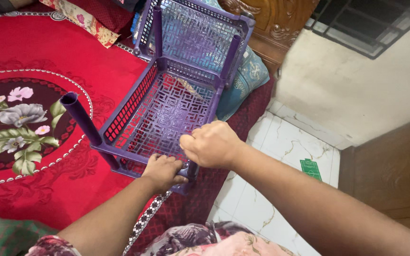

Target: The person assembles a purple plastic storage rack by inserting cylindrical legs into the basket frame. They align and press each leg into place, then rotate and reposition the rack to continue attaching the remaining legs.

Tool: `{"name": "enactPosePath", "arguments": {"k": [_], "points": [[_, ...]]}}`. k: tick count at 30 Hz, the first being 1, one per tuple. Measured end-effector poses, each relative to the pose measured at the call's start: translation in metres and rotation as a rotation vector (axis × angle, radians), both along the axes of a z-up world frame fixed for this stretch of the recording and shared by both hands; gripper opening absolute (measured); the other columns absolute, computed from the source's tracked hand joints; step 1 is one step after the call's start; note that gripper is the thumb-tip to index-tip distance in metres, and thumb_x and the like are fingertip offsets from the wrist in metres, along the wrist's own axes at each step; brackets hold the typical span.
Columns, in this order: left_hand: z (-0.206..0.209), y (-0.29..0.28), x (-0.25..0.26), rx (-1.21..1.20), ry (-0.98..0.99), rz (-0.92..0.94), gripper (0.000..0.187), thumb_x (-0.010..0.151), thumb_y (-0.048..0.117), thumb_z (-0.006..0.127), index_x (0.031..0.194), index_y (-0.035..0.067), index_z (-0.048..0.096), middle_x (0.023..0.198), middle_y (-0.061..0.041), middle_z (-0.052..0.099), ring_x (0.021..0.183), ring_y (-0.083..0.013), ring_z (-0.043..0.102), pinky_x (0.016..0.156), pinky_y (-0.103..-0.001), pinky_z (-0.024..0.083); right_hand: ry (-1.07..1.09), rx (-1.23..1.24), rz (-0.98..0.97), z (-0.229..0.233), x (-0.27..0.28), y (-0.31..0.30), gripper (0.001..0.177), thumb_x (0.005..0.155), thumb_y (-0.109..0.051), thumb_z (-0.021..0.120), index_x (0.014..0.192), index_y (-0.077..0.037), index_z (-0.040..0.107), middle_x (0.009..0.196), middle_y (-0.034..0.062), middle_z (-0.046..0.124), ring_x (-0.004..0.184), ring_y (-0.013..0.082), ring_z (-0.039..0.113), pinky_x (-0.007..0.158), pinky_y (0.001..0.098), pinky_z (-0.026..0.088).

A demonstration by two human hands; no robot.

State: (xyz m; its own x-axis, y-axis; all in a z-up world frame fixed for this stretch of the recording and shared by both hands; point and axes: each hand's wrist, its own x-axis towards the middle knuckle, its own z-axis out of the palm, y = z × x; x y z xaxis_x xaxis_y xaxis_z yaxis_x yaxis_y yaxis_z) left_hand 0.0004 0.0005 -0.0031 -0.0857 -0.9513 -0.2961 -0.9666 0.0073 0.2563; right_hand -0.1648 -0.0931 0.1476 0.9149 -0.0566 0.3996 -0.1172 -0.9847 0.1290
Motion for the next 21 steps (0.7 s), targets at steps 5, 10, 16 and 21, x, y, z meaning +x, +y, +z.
{"name": "enactPosePath", "arguments": {"k": [5, 10, 16, 21], "points": [[0.002, 0.000, 0.000, -0.001, 0.022, 0.000, 0.048, 0.089, 0.059, 0.063, 0.115, 0.020, 0.064, 0.120, -0.004, 0.064, 0.124, -0.0271, 0.053, 0.112, -0.054, 0.029, 0.123, 0.150, -0.614, -0.007, 0.020, 0.020, 0.018, 0.090, -0.027, 0.063, 0.079, -0.012, 0.061, 0.064, 0.0114, 0.068, 0.057, 0.0289, 0.070, 0.048, 0.0460, 0.052], [0.004, -0.001, 0.002, 0.011, 0.011, -0.006, 0.050, 0.089, 0.060, 0.063, 0.118, 0.019, 0.063, 0.122, -0.005, 0.063, 0.125, -0.0271, 0.052, 0.112, -0.053, 0.029, 0.061, 0.217, -0.569, -0.007, 0.021, 0.029, 0.029, 0.096, -0.038, 0.061, 0.085, -0.011, 0.060, 0.068, 0.0109, 0.069, 0.061, 0.0319, 0.070, 0.051, 0.0485, 0.053], [0.001, -0.002, 0.003, -0.007, 0.026, -0.008, 0.050, 0.088, 0.059, 0.063, 0.120, 0.020, 0.062, 0.123, -0.005, 0.063, 0.125, -0.0275, 0.052, 0.110, -0.055, 0.029, 0.097, 0.020, 0.191, 0.018, 0.003, -0.016, 0.035, 0.093, -0.045, 0.061, 0.085, -0.011, 0.056, 0.073, 0.0100, 0.066, 0.065, 0.0314, 0.068, 0.056, 0.0461, 0.053], [0.000, -0.003, 0.001, 0.024, 0.012, -0.002, 0.049, 0.088, 0.059, 0.064, 0.117, 0.020, 0.063, 0.123, -0.005, 0.062, 0.126, -0.0276, 0.052, 0.110, -0.055, 0.029, 0.246, 0.019, 0.121, 0.013, 0.005, -0.013, 0.029, 0.095, -0.038, 0.062, 0.083, -0.012, 0.057, 0.066, 0.0093, 0.066, 0.059, 0.0309, 0.067, 0.051, 0.0455, 0.052]]}}
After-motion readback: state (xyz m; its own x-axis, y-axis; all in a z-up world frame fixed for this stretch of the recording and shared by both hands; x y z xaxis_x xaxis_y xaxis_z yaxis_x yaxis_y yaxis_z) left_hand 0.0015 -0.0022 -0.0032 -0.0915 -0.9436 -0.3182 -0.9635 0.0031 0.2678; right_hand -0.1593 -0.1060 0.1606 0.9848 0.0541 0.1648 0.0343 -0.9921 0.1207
